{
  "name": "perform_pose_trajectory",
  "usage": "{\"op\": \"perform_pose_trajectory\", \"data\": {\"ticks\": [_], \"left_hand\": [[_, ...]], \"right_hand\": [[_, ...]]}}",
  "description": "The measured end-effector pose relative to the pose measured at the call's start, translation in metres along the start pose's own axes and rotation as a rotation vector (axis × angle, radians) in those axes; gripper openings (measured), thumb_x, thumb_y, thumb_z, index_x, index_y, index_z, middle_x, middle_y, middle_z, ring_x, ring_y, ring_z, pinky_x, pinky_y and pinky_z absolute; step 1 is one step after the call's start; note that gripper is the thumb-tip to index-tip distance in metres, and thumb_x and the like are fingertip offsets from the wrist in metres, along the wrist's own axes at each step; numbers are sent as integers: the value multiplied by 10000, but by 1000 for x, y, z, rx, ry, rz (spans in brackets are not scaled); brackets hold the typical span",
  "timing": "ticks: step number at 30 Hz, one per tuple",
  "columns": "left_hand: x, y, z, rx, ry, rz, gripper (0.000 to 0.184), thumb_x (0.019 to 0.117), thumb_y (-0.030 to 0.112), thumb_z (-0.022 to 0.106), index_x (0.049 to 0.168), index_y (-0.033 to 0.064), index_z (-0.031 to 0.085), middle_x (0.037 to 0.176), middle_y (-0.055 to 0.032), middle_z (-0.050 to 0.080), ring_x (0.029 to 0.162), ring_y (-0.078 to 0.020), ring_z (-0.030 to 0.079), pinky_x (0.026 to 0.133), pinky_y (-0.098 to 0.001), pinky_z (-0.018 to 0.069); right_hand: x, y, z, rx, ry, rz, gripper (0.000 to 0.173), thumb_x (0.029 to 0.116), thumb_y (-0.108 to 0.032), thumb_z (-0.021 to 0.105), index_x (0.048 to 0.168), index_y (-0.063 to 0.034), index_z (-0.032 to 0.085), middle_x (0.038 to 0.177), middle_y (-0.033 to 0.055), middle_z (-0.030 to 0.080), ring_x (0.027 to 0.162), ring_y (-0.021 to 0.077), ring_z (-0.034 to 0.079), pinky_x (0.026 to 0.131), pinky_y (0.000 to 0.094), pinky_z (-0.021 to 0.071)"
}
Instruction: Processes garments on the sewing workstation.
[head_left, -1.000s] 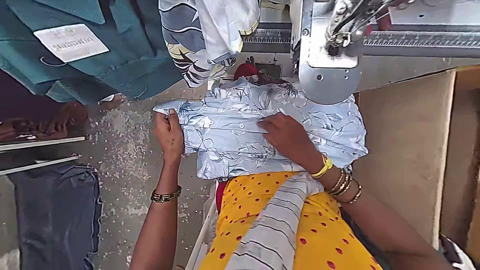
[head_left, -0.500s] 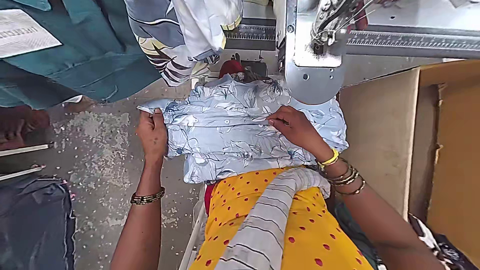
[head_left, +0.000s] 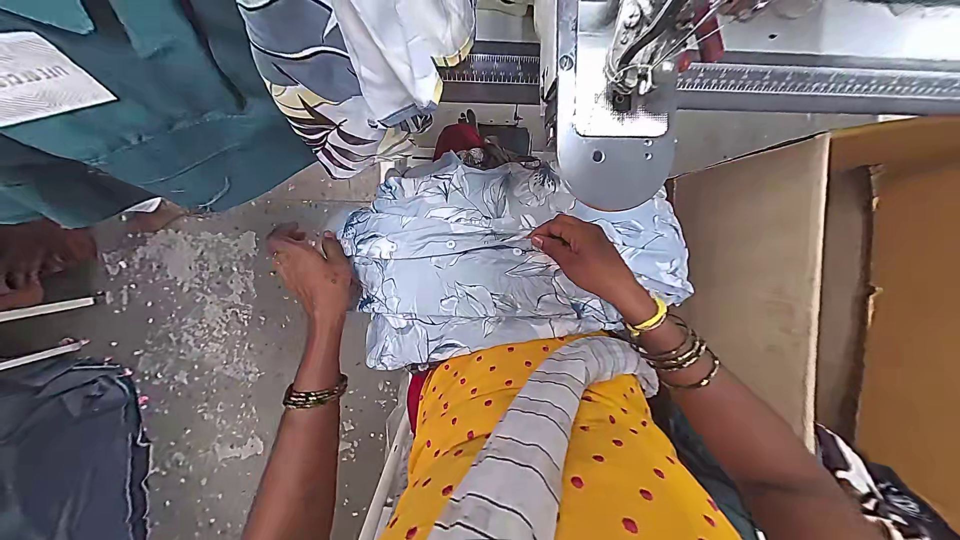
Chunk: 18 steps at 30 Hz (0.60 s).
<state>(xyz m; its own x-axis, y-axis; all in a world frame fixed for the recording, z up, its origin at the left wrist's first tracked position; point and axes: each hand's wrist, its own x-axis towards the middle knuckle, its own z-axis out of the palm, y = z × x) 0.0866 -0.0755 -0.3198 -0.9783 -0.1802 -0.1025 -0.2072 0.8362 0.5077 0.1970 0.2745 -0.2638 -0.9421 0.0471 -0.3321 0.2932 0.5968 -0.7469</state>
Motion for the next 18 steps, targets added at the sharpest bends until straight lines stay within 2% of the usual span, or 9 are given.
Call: {"op": "perform_pose_trajectory", "data": {"ticks": [2,4,6,7,9,11,14,17,18], "left_hand": [[-21,31,-4,-20,55,249,539,1016,249,535,1407,-101,412,1381,-371,467,1231,-513,511,1017,-628,428],[-50,66,-1,-85,-72,545,373,1016,181,541,1248,-108,579,1249,-347,583,1165,-483,579,980,-602,474],[-74,96,12,-173,-293,822,223,1012,133,564,1114,2,713,1055,-182,706,1016,-334,682,878,-493,565],[-81,108,23,-200,-383,897,198,1019,135,572,1100,51,731,1041,-115,724,1010,-273,686,882,-439,569],[-86,121,39,-137,-454,920,174,1018,171,603,1111,83,721,1123,-94,710,1092,-273,666,939,-434,552],[-83,128,44,-67,-439,896,207,962,205,698,1125,80,717,1167,-129,682,1076,-329,634,890,-483,526],[-77,134,42,8,-446,882,352,880,242,797,1174,74,700,1181,-173,653,1049,-380,631,850,-520,537],[-70,135,41,66,-496,895,310,878,267,798,1135,103,739,1128,-149,670,1004,-369,617,827,-519,512],[-69,137,40,75,-511,898,305,877,279,801,1128,115,748,1111,-142,677,997,-364,612,825,-518,499]], "right_hand": [[1,5,4,-18,41,-20,199,1046,-175,586,1028,-67,752,883,68,645,794,195,615,734,414,513],[1,8,7,-52,82,-52,209,1043,-190,591,1027,-63,756,895,79,668,814,216,643,745,441,529],[2,9,9,-78,119,-76,219,1046,-191,583,1031,-55,755,911,94,686,833,241,662,754,466,537],[3,9,9,-89,152,-84,222,1048,-189,576,1031,-57,753,903,94,689,820,245,666,740,471,539],[1,6,6,-87,249,-69,220,1052,-171,559,1032,-60,748,908,98,698,800,252,679,714,494,546],[-6,5,-5,-81,382,-83,203,1047,-138,548,1050,-52,732,953,107,719,801,247,704,726,499,581],[-23,10,-38,-106,560,-131,222,1055,-82,495,1125,15,682,995,175,689,788,264,682,718,465,577],[-33,28,-68,-27,669,-20,305,1108,-284,445,1175,-49,628,983,101,663,740,165,644,679,362,570],[-36,33,-72,-10,682,12,307,1103,-319,459,1198,-80,627,1011,83,666,777,160,655,710,368,571]]}}
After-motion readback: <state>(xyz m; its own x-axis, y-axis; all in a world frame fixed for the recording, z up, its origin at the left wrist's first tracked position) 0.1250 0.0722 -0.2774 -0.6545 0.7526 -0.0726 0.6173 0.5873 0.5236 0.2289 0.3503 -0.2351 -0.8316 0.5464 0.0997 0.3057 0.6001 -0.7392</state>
